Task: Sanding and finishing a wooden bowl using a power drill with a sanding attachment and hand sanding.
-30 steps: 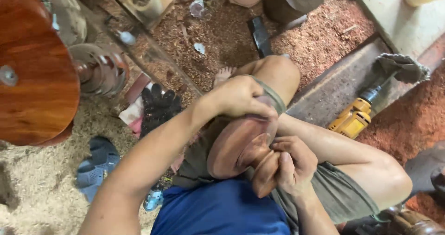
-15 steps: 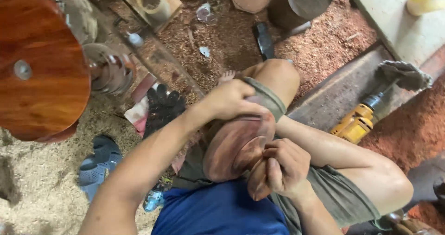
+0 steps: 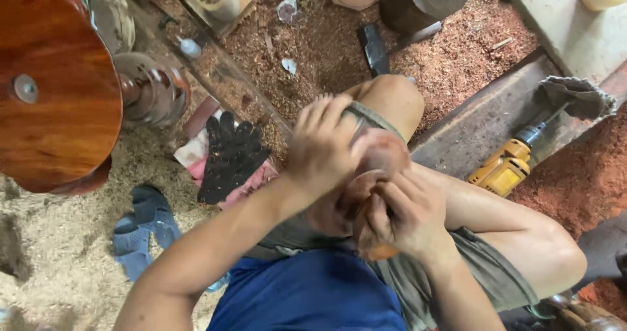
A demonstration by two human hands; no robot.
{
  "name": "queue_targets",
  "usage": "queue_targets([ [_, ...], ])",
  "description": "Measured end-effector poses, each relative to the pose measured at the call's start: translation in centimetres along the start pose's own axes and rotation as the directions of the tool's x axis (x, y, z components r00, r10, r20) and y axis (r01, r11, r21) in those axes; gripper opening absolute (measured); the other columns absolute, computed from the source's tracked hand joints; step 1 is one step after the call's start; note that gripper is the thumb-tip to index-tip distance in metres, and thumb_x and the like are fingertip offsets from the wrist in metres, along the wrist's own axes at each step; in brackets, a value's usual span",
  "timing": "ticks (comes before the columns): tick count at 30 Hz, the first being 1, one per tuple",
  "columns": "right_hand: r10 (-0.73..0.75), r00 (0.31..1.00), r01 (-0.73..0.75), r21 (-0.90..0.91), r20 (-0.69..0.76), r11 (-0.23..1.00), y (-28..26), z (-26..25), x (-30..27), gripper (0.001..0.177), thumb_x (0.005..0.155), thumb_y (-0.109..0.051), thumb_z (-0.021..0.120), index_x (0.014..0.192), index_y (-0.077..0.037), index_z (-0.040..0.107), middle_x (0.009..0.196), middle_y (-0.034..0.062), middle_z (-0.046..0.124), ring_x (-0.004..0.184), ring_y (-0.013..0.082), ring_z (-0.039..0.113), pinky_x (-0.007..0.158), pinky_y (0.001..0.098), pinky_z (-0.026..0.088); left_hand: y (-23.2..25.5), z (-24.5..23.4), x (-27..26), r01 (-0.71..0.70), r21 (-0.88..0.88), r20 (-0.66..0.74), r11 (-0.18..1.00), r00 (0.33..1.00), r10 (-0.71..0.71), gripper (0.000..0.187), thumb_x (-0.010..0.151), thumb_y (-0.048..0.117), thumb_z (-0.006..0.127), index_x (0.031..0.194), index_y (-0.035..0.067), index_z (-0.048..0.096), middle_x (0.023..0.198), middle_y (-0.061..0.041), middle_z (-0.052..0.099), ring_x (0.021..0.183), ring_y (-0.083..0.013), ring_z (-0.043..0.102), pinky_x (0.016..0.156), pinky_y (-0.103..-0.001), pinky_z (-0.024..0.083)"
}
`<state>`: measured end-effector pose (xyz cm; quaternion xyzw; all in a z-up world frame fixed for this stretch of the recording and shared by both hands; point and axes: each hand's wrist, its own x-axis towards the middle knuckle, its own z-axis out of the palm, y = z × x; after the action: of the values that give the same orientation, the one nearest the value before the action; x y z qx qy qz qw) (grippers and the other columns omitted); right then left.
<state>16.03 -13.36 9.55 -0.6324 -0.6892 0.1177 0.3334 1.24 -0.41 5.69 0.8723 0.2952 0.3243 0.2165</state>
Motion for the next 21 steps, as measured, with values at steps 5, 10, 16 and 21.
queue_targets([
  [5,0.033,0.999,-0.032,-0.075,0.019,0.997,0.9,0.0,-0.6,0.007,0.078,-0.003,0.069,0.082,-0.005,0.063,0.079,0.0105,0.061,0.070,0.0295,0.061,0.064,0.0403,0.051,0.1,0.7,-4.7,-0.055,-0.006,0.053,0.998,0.997,0.055,0.042,0.096,0.029,0.075,0.122,-0.001,0.063,0.138,-0.024,0.055,0.129,-0.0404,0.054,0.108,-0.052,0.044],
  [10,0.040,0.997,-0.034,-0.080,0.072,0.996,0.6,0.1,-0.5,0.011,0.072,-0.006,0.072,0.077,-0.006,0.062,0.076,0.0093,0.062,0.065,0.0285,0.059,0.060,0.0403,0.050,0.9,0.8,-4.7,-0.044,0.010,0.055,0.999,0.998,0.044,0.044,0.089,0.027,0.079,0.123,0.003,0.062,0.133,-0.017,0.058,0.129,-0.0388,0.054,0.109,-0.053,0.043],
  [16,0.206,0.975,-0.208,-0.023,-0.079,0.978,0.1,0.7,-2.2,0.002,0.090,-0.005,0.064,0.091,-0.004,0.065,0.095,0.0123,0.070,0.085,0.0303,0.068,0.077,0.0392,0.055,0.5,2.4,-0.9,-0.097,-0.049,0.206,0.994,0.973,0.105,0.053,0.082,0.034,0.081,0.119,0.002,0.062,0.136,-0.021,0.057,0.122,-0.0409,0.055,0.102,-0.051,0.046],
  [21,0.610,0.783,-0.610,0.041,-0.119,0.791,0.3,1.6,-4.6,0.013,0.097,-0.013,0.063,0.094,-0.002,0.068,0.086,0.0158,0.068,0.078,0.0298,0.069,0.074,0.0379,0.054,-1.2,-0.3,-6.6,-0.074,-0.080,0.130,0.994,0.988,0.084,0.052,0.092,0.034,0.078,0.123,-0.002,0.059,0.140,-0.021,0.055,0.132,-0.0394,0.055,0.109,-0.049,0.047],
])
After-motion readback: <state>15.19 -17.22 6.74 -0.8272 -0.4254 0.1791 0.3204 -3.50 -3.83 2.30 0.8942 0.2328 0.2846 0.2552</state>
